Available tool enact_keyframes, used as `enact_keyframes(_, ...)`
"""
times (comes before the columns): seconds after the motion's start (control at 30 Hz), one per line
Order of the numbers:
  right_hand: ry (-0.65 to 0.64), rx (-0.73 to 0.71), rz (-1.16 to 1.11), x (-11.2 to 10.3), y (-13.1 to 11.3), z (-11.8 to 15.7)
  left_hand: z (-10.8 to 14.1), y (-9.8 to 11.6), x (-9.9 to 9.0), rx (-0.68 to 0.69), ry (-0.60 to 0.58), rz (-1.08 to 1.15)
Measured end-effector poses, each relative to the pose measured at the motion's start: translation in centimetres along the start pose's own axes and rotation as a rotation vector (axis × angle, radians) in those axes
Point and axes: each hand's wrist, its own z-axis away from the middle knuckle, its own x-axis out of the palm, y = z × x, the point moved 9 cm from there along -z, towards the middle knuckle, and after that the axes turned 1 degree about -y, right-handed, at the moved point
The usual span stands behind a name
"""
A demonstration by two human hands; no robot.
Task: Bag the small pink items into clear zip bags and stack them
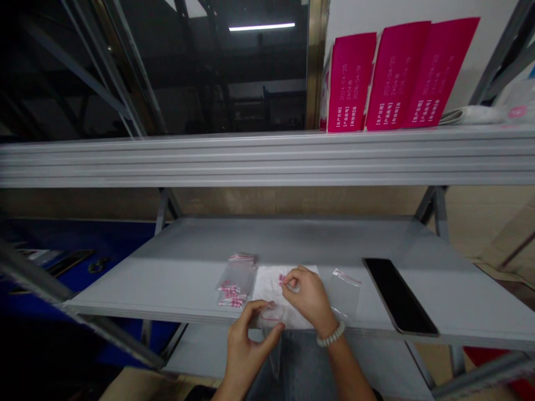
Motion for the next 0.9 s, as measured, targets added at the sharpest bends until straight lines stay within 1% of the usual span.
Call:
enact_keyframes(0.1, -0.107, -0.063, -0.091, 0.0, -1.2, 0.6, -0.1, 0.2, -0.1, -0.009, 0.000, -0.001)
enact_keyframes(0.17, -0.132, -0.073, -0.135, -0.1, -1.5, 0.6, -0.2, 0.4, -0.2, -0.007, 0.005, -0.001)
enact_keyframes(0.3, -0.097, -0.068, -0.110, 0.4, -0.7, -0.3, -0.3, 0.5, -0.2, -0.008, 0.007, -0.004)
enact_keyframes(0.43, -0.105, -0.082, -0.060, 1.5, 0.0, -1.1, -0.3, 0.3, -0.1, -0.001, -0.004, 0.015)
enact_keyframes(0.57, -0.100, -0.081, -0.031, 1.8, 0.2, -1.3, -0.2, 0.4, -0.2, 0.006, 0.005, 0.010)
enact_keyframes(0.7, -0.110, -0.098, -0.054, 1.2, -1.0, -0.8, -0.3, 0.5, -0.4, 0.003, 0.022, 0.001)
enact_keyframes(0.77, -0.169, -0.115, -0.118, 0.8, -2.0, -0.3, -0.3, 0.6, -0.5, 0.001, 0.024, 0.002)
enact_keyframes(0.83, -0.257, -0.129, -0.207, 0.7, -3.0, 0.3, -0.3, 0.6, -0.4, -0.005, 0.018, 0.003)
enact_keyframes(0.9, -0.285, -0.127, -0.252, 0.4, -3.3, 0.6, -0.3, 0.6, -0.4, -0.014, 0.014, 0.002)
